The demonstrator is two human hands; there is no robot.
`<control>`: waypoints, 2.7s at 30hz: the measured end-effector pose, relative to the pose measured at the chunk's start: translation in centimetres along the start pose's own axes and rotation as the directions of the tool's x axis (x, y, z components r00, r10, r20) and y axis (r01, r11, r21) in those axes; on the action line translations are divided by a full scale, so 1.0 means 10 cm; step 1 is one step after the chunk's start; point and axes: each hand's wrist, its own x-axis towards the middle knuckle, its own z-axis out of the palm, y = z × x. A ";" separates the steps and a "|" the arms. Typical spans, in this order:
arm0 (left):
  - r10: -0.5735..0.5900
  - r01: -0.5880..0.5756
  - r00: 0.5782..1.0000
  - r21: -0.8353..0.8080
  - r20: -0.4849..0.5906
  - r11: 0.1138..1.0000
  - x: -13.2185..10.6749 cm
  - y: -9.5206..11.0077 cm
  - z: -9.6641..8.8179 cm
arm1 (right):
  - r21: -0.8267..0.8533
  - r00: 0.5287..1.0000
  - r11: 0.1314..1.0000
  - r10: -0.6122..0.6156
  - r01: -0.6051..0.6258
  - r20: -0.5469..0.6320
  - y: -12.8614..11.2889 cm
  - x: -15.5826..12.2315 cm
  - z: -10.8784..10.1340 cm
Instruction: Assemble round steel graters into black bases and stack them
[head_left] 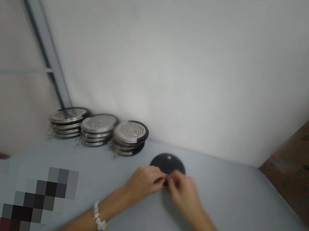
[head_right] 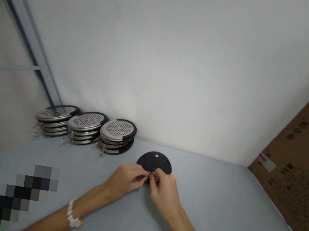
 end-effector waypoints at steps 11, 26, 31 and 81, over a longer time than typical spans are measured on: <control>0.018 -0.018 1.000 0.046 0.002 0.999 0.00 -0.02 0.00 | 0.025 0.999 1.000 0.007 -0.008 0.035 -0.02 0.00 -0.01; -0.334 0.320 0.942 -0.405 0.038 0.856 0.09 0.07 -0.05 | 0.478 0.970 0.845 0.224 -0.242 0.095 0.00 0.08 -0.01; -0.371 0.409 0.903 -0.692 0.215 0.595 0.11 0.08 -0.08 | 0.625 0.967 0.738 0.188 -0.255 0.173 0.06 0.13 -0.04; -0.348 0.316 0.937 -0.515 0.036 0.797 0.09 0.06 -0.11 | 0.161 1.000 0.987 -0.011 0.014 -0.018 -0.05 0.00 -0.05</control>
